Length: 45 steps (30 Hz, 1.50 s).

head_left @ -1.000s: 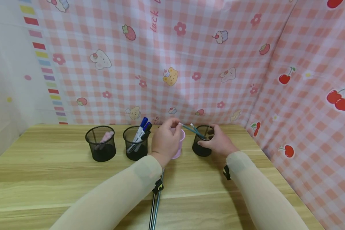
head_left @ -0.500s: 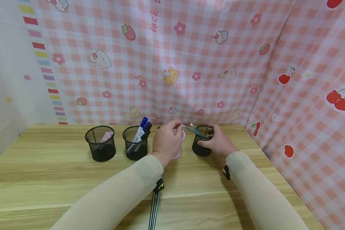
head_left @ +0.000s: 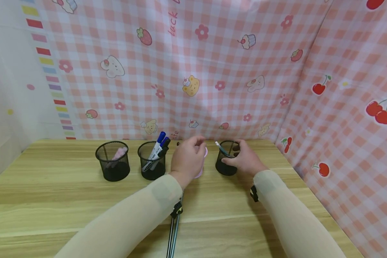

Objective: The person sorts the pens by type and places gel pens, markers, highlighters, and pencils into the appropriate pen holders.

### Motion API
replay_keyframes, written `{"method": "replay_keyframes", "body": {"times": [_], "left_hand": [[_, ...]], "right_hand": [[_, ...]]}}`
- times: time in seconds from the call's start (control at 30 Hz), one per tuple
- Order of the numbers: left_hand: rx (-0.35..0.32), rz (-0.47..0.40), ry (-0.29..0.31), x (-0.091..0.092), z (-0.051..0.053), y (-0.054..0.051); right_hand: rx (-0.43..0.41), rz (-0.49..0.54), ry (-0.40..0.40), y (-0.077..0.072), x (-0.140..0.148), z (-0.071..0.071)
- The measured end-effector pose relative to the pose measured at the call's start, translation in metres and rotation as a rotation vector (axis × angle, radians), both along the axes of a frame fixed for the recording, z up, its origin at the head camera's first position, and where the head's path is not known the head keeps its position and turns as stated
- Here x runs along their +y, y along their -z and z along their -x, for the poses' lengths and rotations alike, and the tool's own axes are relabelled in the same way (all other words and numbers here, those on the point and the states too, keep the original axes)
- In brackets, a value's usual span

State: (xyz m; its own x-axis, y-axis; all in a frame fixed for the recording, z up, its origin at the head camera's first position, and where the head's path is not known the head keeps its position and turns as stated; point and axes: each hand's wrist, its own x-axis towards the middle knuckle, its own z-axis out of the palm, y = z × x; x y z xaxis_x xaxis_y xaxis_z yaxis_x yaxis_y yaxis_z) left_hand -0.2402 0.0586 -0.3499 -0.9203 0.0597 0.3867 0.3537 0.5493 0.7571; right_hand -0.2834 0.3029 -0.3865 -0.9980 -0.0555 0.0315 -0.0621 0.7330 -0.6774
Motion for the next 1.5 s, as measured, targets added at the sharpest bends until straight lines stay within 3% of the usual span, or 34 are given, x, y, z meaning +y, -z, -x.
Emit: {"method": "replay_keyframes", "body": {"times": [0.3, 0.57, 0.7, 0.97, 1.27, 1.5], "left_hand": [[-0.028, -0.001, 0.062, -0.014, -0.008, 0.001], [0.048, 0.136, 0.158, -0.03, -0.019, 0.009], [0.044, 0.228, 0.199, -0.038, -0.027, 0.009], [-0.031, 0.43, 0.237, -0.053, -0.037, 0.015], [-0.18, 0.659, 0.263, -0.073, -0.04, 0.03], [-0.268, 0.73, 0.267, -0.085, -0.042, 0.041]], "right_hand": [[-0.003, -0.015, 0.013, 0.0, -0.001, 0.001], [0.002, -0.007, 0.003, -0.001, -0.001, 0.0], [0.006, -0.006, -0.003, 0.0, -0.001, 0.0], [-0.001, -0.018, 0.004, -0.001, 0.0, 0.0], [-0.007, -0.031, 0.013, -0.002, -0.001, 0.0], [-0.022, -0.025, 0.021, -0.002, -0.001, -0.001]]}}
